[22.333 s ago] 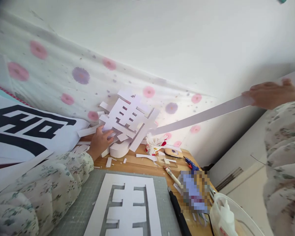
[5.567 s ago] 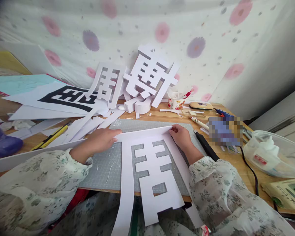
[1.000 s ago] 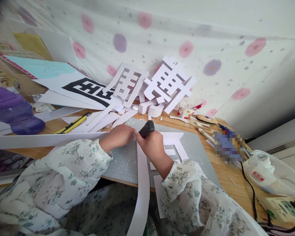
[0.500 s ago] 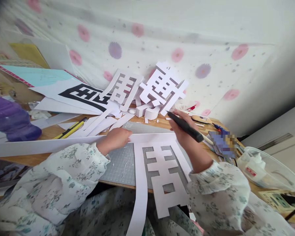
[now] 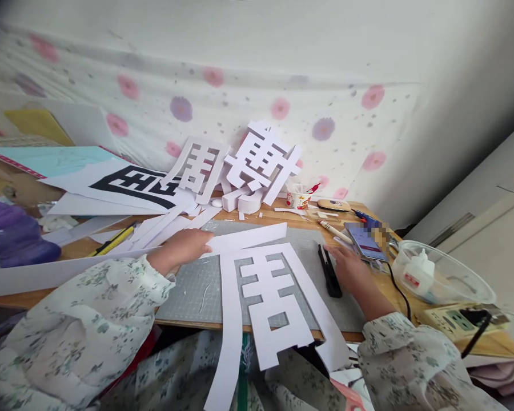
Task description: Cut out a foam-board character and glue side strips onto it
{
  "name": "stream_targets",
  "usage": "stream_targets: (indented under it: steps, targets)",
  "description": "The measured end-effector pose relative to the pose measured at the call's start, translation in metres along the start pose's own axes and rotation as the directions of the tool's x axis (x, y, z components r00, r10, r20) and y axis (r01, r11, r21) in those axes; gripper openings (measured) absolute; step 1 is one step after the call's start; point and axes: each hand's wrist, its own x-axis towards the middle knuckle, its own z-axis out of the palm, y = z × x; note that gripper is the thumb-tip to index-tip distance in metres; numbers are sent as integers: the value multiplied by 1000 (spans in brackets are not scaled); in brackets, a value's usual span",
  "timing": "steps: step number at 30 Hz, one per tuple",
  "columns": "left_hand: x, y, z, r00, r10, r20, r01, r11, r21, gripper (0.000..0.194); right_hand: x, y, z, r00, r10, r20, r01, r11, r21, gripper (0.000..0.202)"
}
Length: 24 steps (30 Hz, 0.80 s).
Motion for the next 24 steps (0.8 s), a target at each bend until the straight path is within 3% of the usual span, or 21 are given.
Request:
stream_targets:
  steps: [3, 4, 7, 10, 15, 24]
  targets:
    - [-18, 10, -16, 999, 41, 17, -41, 999, -8, 18, 13, -41, -20, 991, -55, -123, 56, 998, 3, 41]
    - [-25, 15, -22, 998, 56, 24, -55, 998, -11, 18, 16, -61, -29, 977, -155, -149, 160, 987, 18, 43]
    - [-48, 28, -40, 995, 91, 45, -90, 996, -21, 20, 22, -125, -51, 897, -427, -115, 431, 902, 11, 65]
    - [-68, 39, -54, 989, 134, 64, -128, 987, -92, 21, 22, -168, -59, 852, -511, -112, 515, 857, 8, 75]
    - [-95, 47, -66, 981, 170, 97, -145, 965, -220, 21, 16, -179, -54, 843, -496, -207, 524, 844, 111, 57]
    - [-119, 44, -72, 973, 214, 91, -160, 900, -406, 26, 20, -185, -54, 836, -499, -229, 549, 754, 360, 61]
